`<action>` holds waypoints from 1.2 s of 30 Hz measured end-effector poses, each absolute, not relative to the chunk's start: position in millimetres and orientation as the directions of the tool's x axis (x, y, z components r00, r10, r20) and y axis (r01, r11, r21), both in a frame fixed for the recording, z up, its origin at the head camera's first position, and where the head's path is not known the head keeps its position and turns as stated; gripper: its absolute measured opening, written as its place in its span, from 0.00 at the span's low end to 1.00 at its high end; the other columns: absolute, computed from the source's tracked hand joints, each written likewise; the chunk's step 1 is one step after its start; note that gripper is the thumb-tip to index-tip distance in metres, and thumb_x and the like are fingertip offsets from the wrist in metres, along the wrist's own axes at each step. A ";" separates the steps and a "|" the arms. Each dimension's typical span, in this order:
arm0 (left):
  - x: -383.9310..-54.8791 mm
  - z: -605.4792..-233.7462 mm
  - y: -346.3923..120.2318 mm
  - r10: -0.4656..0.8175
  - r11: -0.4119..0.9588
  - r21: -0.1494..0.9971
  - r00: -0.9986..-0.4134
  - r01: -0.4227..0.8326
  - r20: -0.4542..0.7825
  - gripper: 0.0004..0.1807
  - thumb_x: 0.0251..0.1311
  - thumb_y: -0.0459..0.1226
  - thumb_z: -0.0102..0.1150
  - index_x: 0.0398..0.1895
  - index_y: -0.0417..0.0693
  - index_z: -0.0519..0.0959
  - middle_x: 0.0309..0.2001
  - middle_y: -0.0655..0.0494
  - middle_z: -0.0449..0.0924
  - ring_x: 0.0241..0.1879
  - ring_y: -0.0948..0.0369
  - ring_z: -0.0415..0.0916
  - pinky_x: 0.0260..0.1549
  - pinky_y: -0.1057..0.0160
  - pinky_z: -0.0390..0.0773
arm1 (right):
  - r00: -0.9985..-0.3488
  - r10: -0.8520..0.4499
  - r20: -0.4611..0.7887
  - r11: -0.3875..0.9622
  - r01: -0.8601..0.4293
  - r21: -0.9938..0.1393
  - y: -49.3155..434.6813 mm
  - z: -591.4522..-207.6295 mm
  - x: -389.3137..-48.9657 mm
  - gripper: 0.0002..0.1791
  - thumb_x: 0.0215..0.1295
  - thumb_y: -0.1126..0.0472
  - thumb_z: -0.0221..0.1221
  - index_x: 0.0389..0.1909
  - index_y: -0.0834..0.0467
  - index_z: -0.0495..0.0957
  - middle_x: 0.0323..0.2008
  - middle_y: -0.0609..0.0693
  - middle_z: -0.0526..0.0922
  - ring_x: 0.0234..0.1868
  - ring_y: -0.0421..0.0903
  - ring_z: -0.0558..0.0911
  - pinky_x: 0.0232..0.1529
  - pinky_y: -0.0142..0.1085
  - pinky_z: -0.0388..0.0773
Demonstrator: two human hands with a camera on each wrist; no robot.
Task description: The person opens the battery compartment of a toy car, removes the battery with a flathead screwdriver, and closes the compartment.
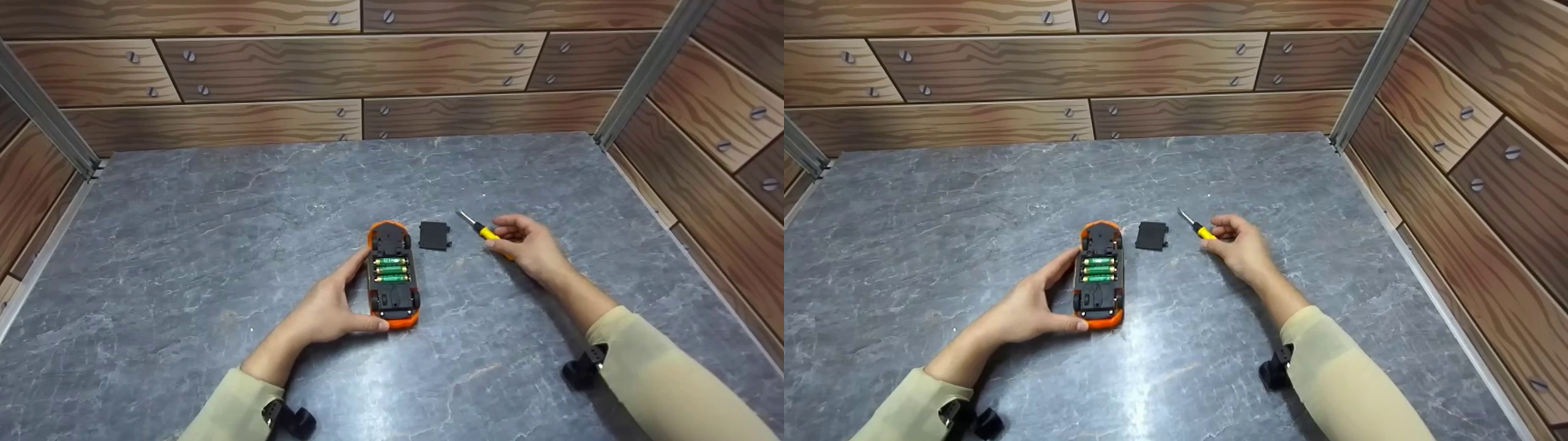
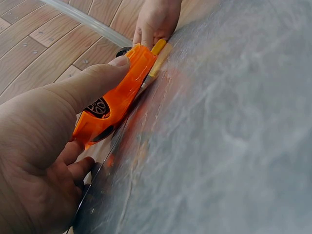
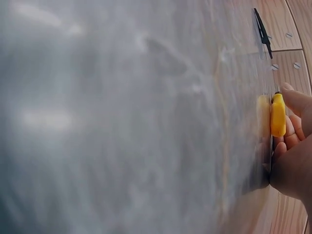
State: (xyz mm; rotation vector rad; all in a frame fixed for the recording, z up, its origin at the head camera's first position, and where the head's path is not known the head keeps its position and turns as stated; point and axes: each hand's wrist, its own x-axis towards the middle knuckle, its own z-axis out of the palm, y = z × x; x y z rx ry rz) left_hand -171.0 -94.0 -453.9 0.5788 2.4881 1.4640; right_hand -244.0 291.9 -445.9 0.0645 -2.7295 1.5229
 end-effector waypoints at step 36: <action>-168.3 -451.3 -93.8 0.408 0.440 0.877 -0.913 0.193 -0.004 0.75 0.36 0.52 0.91 0.88 0.61 0.51 0.82 0.50 0.59 0.79 0.50 0.58 0.79 0.45 0.54 | -0.998 0.034 0.054 0.287 -0.042 -0.957 284.9 -445.0 -245.8 0.19 0.70 0.69 0.67 0.57 0.75 0.79 0.40 0.46 0.88 0.39 0.34 0.84 0.43 0.25 0.81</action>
